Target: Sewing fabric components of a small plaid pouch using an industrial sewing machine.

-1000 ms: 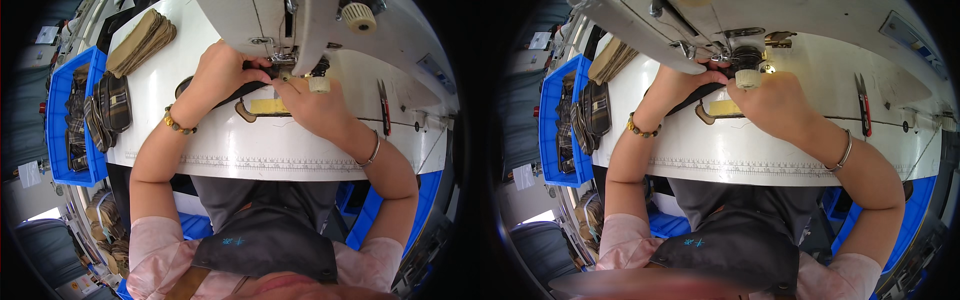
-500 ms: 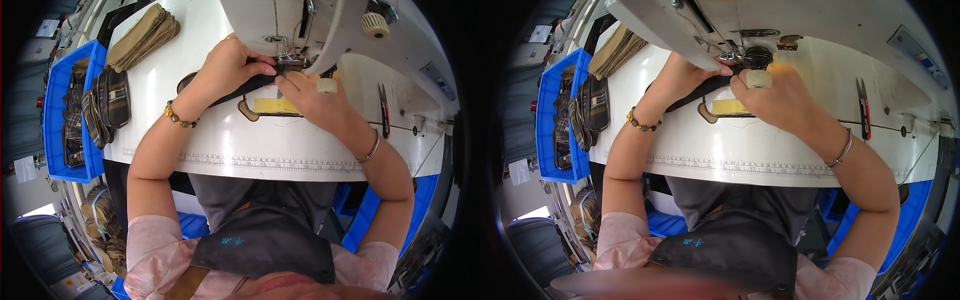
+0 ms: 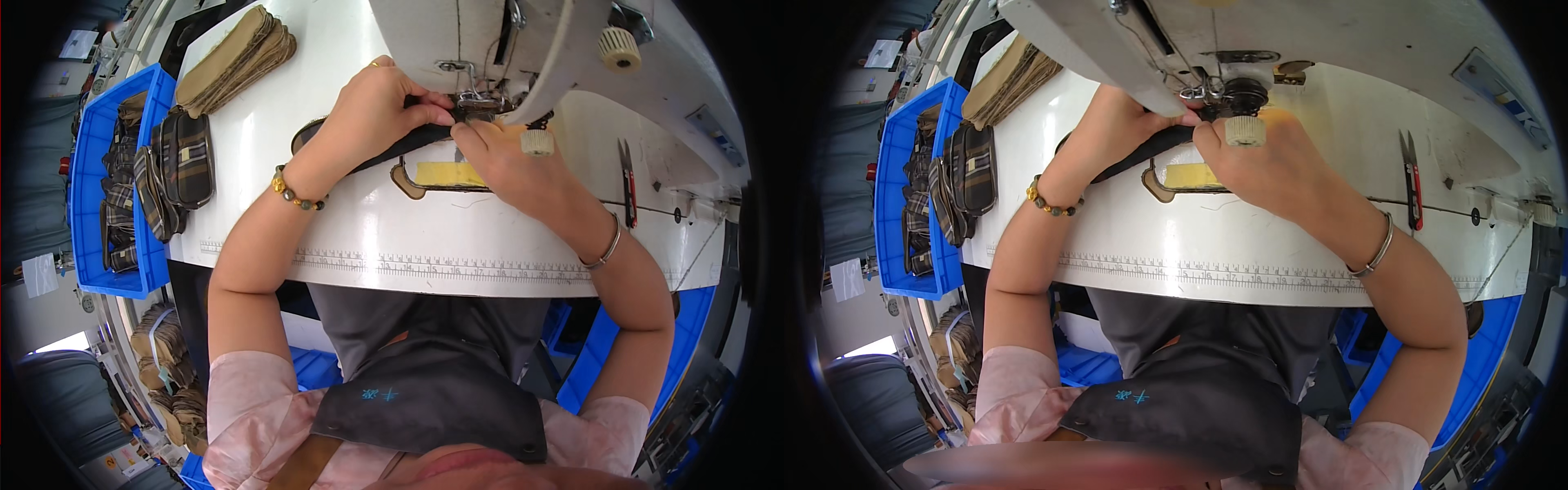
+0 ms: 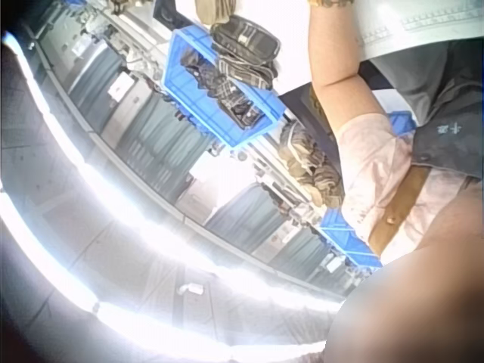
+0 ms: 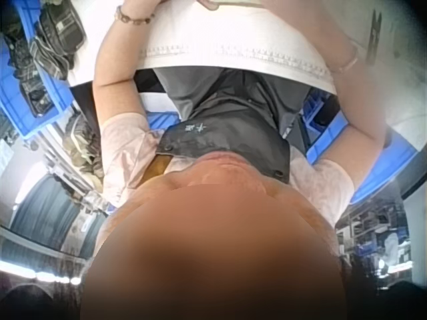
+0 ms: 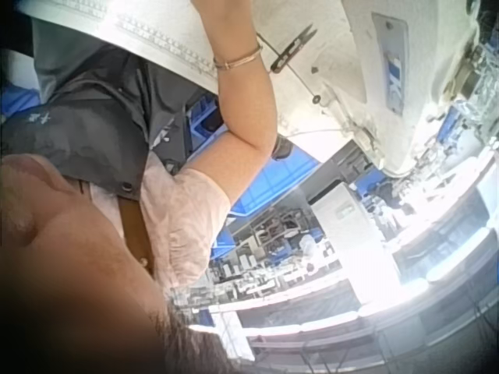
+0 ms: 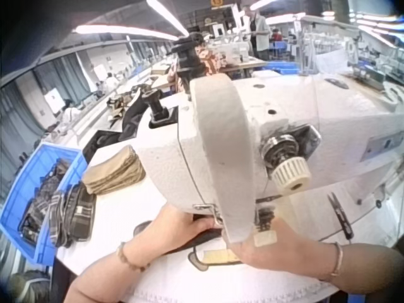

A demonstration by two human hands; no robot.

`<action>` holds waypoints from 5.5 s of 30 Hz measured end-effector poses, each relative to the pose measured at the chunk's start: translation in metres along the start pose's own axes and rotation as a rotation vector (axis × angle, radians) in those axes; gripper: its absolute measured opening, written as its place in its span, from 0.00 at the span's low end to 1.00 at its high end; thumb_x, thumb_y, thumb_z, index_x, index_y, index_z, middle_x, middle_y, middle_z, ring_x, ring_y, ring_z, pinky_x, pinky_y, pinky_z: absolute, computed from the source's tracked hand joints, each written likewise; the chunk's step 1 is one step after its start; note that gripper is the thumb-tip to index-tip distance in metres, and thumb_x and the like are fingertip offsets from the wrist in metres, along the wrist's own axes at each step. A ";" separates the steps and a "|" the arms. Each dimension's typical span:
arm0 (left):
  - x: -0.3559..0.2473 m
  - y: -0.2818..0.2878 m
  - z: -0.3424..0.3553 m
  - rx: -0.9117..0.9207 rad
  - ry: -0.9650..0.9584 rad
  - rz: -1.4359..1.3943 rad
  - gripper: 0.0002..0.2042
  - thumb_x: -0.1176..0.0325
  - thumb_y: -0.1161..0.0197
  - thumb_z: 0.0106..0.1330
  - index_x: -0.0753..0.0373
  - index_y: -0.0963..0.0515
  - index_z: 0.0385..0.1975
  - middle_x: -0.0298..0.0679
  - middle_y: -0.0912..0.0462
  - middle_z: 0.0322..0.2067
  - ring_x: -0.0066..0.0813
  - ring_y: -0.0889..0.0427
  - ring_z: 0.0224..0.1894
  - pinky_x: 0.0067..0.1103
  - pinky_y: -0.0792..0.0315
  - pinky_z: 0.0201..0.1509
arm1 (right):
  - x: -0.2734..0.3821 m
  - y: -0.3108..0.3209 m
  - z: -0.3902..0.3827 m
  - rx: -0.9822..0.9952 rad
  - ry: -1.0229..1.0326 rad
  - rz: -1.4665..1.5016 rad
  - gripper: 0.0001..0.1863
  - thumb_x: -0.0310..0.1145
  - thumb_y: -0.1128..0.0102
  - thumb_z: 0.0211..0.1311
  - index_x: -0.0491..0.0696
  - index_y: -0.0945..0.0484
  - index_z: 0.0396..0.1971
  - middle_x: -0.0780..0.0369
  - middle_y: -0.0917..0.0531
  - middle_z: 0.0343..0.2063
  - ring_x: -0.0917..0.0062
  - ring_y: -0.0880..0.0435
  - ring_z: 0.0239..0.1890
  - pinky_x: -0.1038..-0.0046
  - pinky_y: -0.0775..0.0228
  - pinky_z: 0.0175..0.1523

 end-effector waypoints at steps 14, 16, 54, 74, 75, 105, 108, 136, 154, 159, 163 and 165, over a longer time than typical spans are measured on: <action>-0.020 0.003 -0.006 -0.067 -0.097 0.260 0.11 0.61 0.21 0.48 0.53 0.10 0.32 0.33 0.13 0.25 0.34 0.16 0.31 0.27 0.22 0.36 | 0.015 0.023 -0.005 0.100 -0.024 -0.014 0.22 0.27 0.36 0.46 0.38 0.15 0.46 0.69 0.26 0.12 0.80 0.24 0.14 0.75 0.35 0.20; -0.019 0.002 -0.006 -0.063 -0.098 0.252 0.12 0.61 0.21 0.48 0.53 0.10 0.32 0.33 0.12 0.25 0.34 0.16 0.30 0.27 0.22 0.36 | 0.015 0.027 -0.005 0.103 -0.025 0.005 0.24 0.28 0.36 0.46 0.38 0.15 0.47 0.67 0.24 0.14 0.79 0.23 0.14 0.75 0.34 0.20; -0.031 0.014 -0.009 0.004 -0.070 0.353 0.12 0.63 0.24 0.55 0.56 0.11 0.38 0.39 0.11 0.29 0.37 0.13 0.30 0.26 0.21 0.36 | 0.006 0.016 -0.010 0.090 -0.103 0.115 0.11 0.29 0.37 0.54 0.46 0.14 0.38 0.63 0.21 0.15 0.70 0.16 0.20 0.68 0.29 0.24; -0.021 0.014 -0.006 0.028 0.034 0.352 0.09 0.64 0.27 0.57 0.52 0.10 0.38 0.37 0.11 0.29 0.36 0.13 0.30 0.26 0.21 0.36 | 0.016 0.017 -0.005 0.092 -0.116 0.191 0.21 0.29 0.39 0.54 0.45 0.19 0.50 0.65 0.23 0.15 0.73 0.19 0.17 0.70 0.30 0.21; -0.019 0.015 -0.005 0.027 0.035 0.353 0.09 0.64 0.27 0.57 0.52 0.10 0.38 0.37 0.11 0.29 0.36 0.13 0.30 0.26 0.21 0.36 | 0.016 0.017 -0.004 0.067 -0.102 0.193 0.21 0.29 0.39 0.54 0.45 0.19 0.51 0.65 0.23 0.15 0.72 0.20 0.17 0.70 0.30 0.21; -0.030 -0.001 -0.003 -0.069 0.108 0.103 0.17 0.63 0.18 0.48 0.63 0.15 0.33 0.36 0.12 0.30 0.33 0.14 0.31 0.27 0.21 0.37 | 0.016 0.013 -0.003 0.115 -0.108 0.222 0.09 0.29 0.38 0.50 0.43 0.20 0.33 0.65 0.19 0.17 0.72 0.16 0.19 0.70 0.30 0.22; -0.036 0.000 -0.002 -0.035 0.205 0.141 0.17 0.63 0.18 0.48 0.63 0.15 0.33 0.36 0.12 0.30 0.33 0.14 0.32 0.27 0.21 0.37 | 0.016 0.014 -0.004 0.101 -0.105 0.238 0.09 0.28 0.38 0.50 0.42 0.20 0.33 0.64 0.19 0.17 0.71 0.16 0.20 0.70 0.29 0.23; -0.033 0.003 -0.005 -0.051 0.148 0.233 0.13 0.63 0.25 0.54 0.63 0.13 0.35 0.42 0.13 0.27 0.36 0.14 0.28 0.28 0.22 0.34 | 0.018 0.024 -0.007 0.022 -0.046 0.332 0.05 0.30 0.39 0.51 0.44 0.20 0.24 0.58 0.16 0.28 0.70 0.15 0.24 0.69 0.24 0.26; -0.030 0.000 -0.005 -0.051 0.255 0.163 0.16 0.62 0.22 0.51 0.64 0.14 0.35 0.38 0.13 0.28 0.29 0.16 0.28 0.24 0.22 0.34 | 0.037 0.021 -0.010 -0.054 0.089 0.217 0.14 0.38 0.35 0.51 0.41 0.18 0.19 0.38 0.15 0.35 0.72 0.15 0.18 0.72 0.26 0.19; -0.032 0.002 -0.006 -0.066 0.216 0.196 0.14 0.63 0.22 0.52 0.64 0.14 0.34 0.37 0.14 0.27 0.29 0.17 0.27 0.24 0.23 0.33 | 0.035 0.021 -0.009 -0.030 0.064 0.214 0.17 0.40 0.35 0.55 0.39 0.18 0.20 0.40 0.15 0.32 0.72 0.16 0.17 0.71 0.26 0.19; -0.028 0.004 -0.010 -0.080 0.214 0.226 0.17 0.60 0.21 0.51 0.64 0.14 0.36 0.40 0.14 0.27 0.35 0.16 0.30 0.27 0.22 0.36 | 0.030 0.017 -0.011 0.007 0.056 0.254 0.18 0.40 0.35 0.58 0.39 0.19 0.20 0.48 0.17 0.24 0.72 0.17 0.16 0.70 0.26 0.19; -0.039 0.011 -0.022 -0.105 0.046 0.380 0.22 0.54 0.19 0.48 0.63 0.13 0.37 0.43 0.14 0.31 0.40 0.15 0.36 0.29 0.22 0.41 | 0.028 0.018 -0.012 0.000 0.063 0.267 0.17 0.40 0.35 0.57 0.40 0.19 0.20 0.51 0.19 0.21 0.72 0.17 0.16 0.71 0.27 0.19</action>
Point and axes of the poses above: each hand's wrist, its own z-axis towards the middle knuckle, its own y-axis out of the back of the hand, x = y × z, the point moved 2 cm from there along z, towards the middle knuckle
